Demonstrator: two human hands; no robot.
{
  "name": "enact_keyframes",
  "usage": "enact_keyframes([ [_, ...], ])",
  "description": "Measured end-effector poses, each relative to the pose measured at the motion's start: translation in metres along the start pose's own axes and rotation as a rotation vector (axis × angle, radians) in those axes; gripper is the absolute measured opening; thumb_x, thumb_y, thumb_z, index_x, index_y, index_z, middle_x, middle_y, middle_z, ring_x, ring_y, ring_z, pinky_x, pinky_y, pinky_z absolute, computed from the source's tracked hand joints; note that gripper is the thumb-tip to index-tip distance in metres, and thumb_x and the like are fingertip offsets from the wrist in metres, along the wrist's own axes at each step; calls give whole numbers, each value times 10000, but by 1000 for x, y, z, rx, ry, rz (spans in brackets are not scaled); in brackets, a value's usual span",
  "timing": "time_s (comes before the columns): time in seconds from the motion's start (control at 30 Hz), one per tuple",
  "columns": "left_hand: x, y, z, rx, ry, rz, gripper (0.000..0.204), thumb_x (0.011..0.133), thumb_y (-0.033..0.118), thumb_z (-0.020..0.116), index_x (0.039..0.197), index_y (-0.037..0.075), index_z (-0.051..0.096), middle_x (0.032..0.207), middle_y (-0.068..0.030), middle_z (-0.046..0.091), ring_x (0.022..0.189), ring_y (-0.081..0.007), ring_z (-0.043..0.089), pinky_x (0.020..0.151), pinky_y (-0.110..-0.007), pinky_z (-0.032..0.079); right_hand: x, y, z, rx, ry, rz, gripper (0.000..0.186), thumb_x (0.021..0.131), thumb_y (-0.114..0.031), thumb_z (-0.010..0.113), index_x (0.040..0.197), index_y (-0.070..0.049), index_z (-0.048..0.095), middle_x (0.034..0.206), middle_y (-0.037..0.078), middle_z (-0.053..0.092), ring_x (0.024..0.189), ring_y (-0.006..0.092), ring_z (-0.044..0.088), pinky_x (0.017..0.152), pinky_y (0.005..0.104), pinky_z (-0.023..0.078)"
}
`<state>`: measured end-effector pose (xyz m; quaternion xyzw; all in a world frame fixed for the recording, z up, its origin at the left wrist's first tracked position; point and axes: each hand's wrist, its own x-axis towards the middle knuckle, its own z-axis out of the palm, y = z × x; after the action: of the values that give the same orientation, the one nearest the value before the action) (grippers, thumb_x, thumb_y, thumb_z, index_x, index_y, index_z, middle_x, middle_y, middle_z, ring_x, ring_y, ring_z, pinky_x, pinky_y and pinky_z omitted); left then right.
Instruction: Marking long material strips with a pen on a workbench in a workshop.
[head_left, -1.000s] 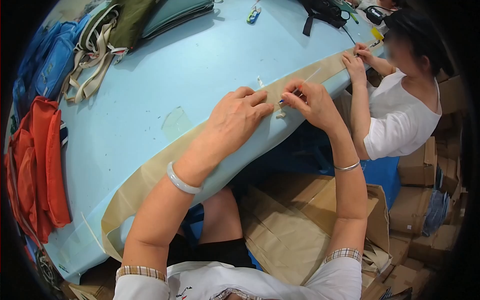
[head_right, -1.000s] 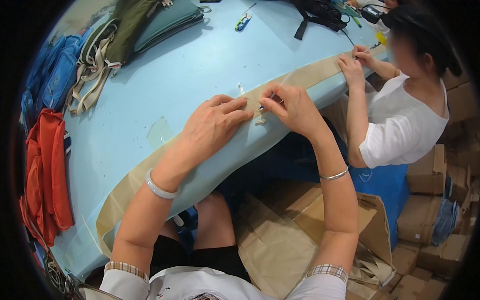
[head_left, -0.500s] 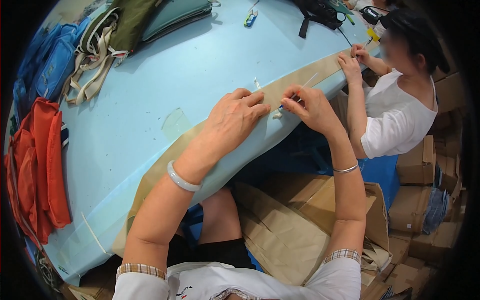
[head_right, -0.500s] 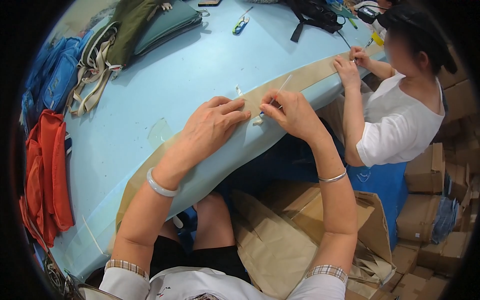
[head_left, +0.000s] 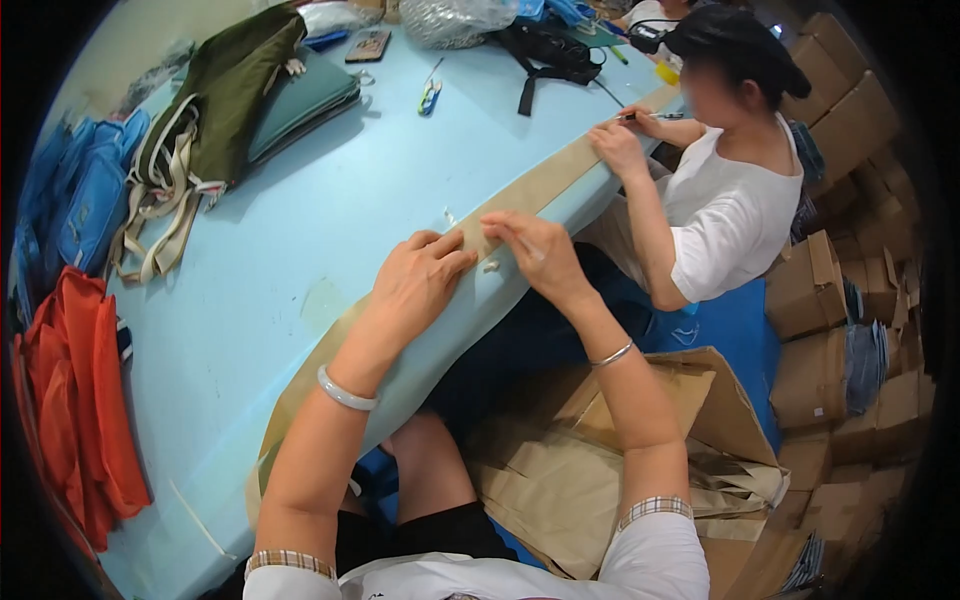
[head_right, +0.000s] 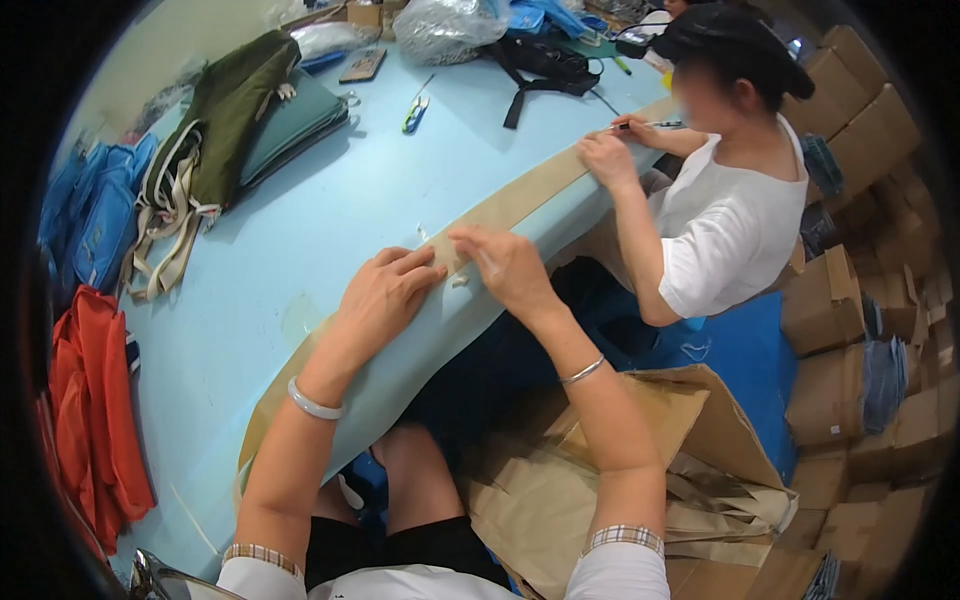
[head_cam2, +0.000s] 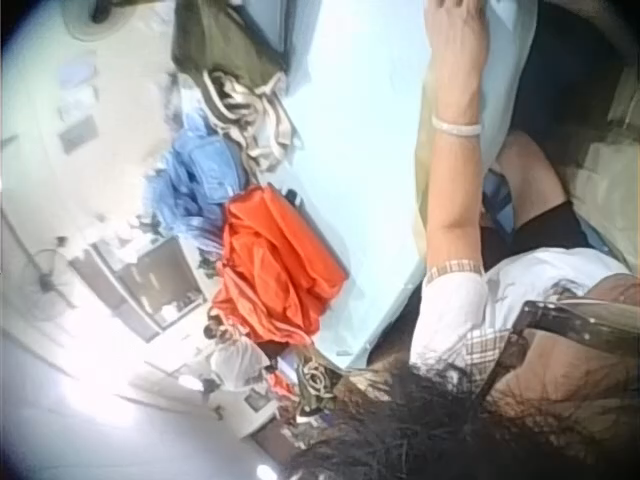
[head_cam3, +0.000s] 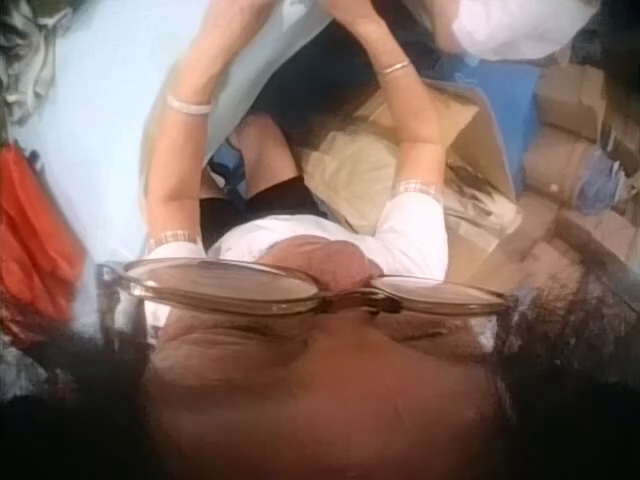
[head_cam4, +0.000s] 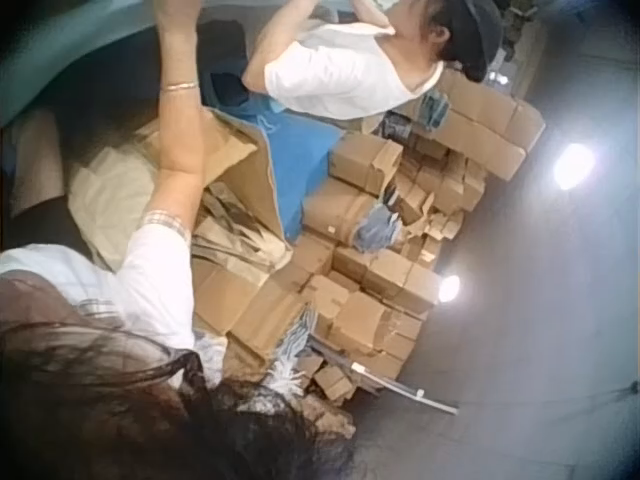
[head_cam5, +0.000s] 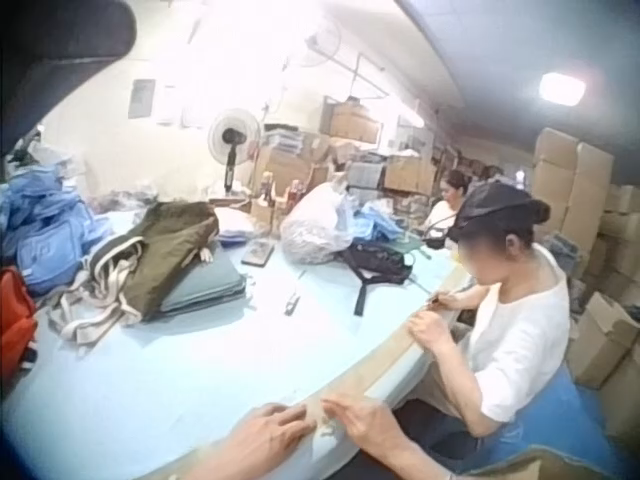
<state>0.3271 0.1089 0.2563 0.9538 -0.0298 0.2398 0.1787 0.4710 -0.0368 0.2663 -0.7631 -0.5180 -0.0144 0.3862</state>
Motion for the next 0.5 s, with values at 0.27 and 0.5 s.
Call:
enact_keyframes([
  [0.27,1,-4,3,5,109,65,175,858,103,593,989,92,708,1016,-18,645,943,-260,616,816,-348,511,-9,-8,11,-224,87,-77,138,906,-111,599,1009,-39,655,900,159,682,834,345,645,713,396,527],
  [0.5,3,-6,4,-18,114,87,159,865,111,591,961,84,715,985,-29,658,942,-270,615,821,-359,508,-10,-8,19,-190,214,-81,126,899,-98,564,1002,-71,631,817,179,655,797,368,632,678,441,518],
])
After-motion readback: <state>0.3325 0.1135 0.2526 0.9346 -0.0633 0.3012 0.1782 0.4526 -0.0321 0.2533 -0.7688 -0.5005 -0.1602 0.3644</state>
